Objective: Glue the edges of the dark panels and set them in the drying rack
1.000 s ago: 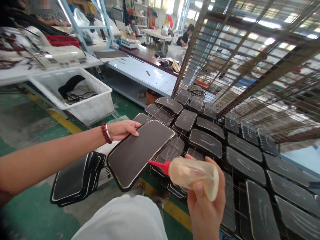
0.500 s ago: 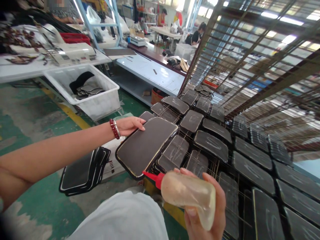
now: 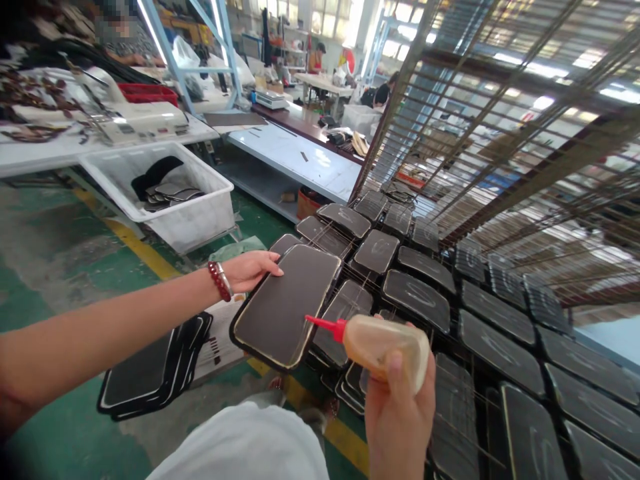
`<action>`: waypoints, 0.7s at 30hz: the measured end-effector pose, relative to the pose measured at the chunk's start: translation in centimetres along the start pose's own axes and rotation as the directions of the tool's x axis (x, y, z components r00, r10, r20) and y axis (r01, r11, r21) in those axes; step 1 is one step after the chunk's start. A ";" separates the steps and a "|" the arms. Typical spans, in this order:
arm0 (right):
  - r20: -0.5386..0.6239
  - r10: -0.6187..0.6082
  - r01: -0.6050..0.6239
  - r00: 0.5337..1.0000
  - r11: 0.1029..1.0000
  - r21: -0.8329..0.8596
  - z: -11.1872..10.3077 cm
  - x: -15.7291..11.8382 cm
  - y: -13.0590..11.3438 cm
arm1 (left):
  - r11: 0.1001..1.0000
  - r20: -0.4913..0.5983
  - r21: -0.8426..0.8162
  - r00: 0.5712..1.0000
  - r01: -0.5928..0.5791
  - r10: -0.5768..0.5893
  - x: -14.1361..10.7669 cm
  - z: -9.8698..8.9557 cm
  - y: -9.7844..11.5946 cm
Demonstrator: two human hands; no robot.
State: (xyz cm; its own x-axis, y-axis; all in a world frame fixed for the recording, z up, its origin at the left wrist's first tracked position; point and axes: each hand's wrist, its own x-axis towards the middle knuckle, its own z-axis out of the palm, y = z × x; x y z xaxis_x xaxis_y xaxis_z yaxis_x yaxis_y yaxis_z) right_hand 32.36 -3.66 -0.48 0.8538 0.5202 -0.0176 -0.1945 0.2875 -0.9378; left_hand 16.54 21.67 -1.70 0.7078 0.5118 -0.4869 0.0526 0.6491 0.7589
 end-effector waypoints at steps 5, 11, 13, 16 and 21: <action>-0.022 -0.087 0.088 0.996 0.995 0.038 1.7 4.9 1.1 | 1.000 0.062 0.019 0.998 0.007 -0.008 -1.6 2.7 -1.7; 0.026 -0.150 0.150 0.988 0.989 0.002 2.6 4.4 1.4 | 1.000 0.093 0.003 0.996 0.011 -0.011 -1.7 3.8 -2.3; 0.157 -0.092 0.095 0.983 0.995 -0.009 2.3 3.1 1.1 | 1.000 0.067 -0.003 0.998 -0.005 0.005 -1.6 3.6 -2.1; 0.353 0.024 -0.005 0.935 0.999 -0.054 1.2 2.1 0.2 | 1.000 0.037 -0.016 0.999 -0.015 0.015 -1.6 3.1 -1.7; 0.292 -0.161 0.183 0.943 0.982 -0.050 0.2 4.5 -0.8 | 1.000 0.035 -0.013 0.999 -0.004 0.005 -2.1 2.9 -1.4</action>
State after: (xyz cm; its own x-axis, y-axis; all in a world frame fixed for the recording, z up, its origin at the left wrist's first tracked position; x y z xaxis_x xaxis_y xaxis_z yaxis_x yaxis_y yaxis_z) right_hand 36.24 -1.46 0.27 0.6953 0.6789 0.2359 -0.0106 0.3378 -0.9412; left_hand 17.00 18.08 -0.47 0.7322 0.4950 -0.4679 0.0405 0.6541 0.7553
